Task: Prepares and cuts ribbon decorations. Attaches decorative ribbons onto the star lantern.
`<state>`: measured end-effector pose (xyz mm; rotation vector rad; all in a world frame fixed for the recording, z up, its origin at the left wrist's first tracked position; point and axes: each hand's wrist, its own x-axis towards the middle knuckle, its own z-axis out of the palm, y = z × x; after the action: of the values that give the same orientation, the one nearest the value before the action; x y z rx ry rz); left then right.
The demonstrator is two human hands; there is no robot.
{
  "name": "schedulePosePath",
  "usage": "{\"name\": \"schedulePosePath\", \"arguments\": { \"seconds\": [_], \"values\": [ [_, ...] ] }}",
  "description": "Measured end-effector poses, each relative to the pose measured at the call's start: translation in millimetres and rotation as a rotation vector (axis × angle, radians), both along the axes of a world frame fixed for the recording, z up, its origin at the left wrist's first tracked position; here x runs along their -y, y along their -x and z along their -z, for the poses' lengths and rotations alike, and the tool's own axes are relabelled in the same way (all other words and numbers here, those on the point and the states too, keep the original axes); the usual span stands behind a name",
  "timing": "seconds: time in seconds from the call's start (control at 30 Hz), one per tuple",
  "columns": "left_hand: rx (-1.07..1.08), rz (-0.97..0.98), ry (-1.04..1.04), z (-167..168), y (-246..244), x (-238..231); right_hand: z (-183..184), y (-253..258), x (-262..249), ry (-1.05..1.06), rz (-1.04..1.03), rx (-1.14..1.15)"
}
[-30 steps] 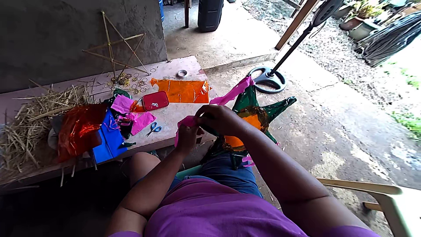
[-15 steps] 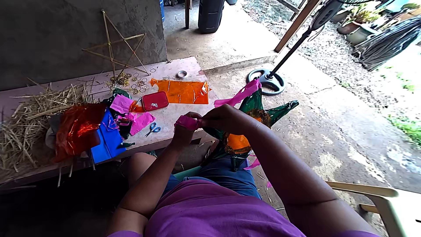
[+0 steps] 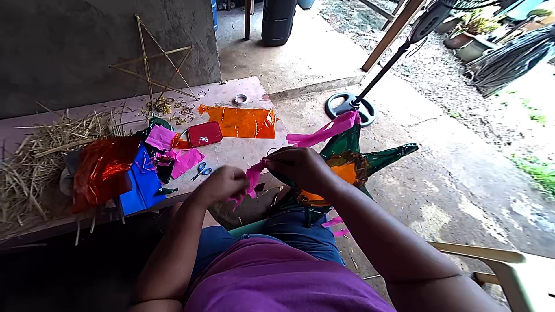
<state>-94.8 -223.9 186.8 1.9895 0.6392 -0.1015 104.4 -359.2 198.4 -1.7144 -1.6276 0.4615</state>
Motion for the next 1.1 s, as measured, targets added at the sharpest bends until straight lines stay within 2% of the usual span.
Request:
{"name": "schedulePosePath", "arguments": {
  "seconds": [0.1,0.27,0.33,0.4,0.53,0.67,0.8,0.9,1.1],
  "values": [
    [0.244,-0.247,-0.110,-15,-14,-13,1,9,2,-0.034,-0.001,0.011],
    [0.343,-0.141,0.160,-16,-48,-15,3,13,2,-0.044,-0.013,0.029],
    [0.353,-0.121,0.202,-18,-56,-14,4,13,2,-0.044,0.004,0.038],
    [0.377,-0.125,0.117,-21,-58,-14,4,13,2,-0.054,0.016,0.054],
    [0.516,-0.176,-0.205,-23,-51,0,4,5,-6,-0.041,0.068,0.050],
    [0.707,-0.283,-0.376,-3,-43,19,5,3,-18,0.023,0.098,0.038],
    [0.801,-0.435,-0.340,19,-43,26,9,2,-26,0.058,0.072,0.041],
    [0.824,-0.478,-0.286,33,-38,27,14,-5,-31,0.082,0.029,0.024],
    [0.885,-0.498,-0.159,25,-33,26,16,-4,-36,0.082,0.037,-0.033]
  ]
}}
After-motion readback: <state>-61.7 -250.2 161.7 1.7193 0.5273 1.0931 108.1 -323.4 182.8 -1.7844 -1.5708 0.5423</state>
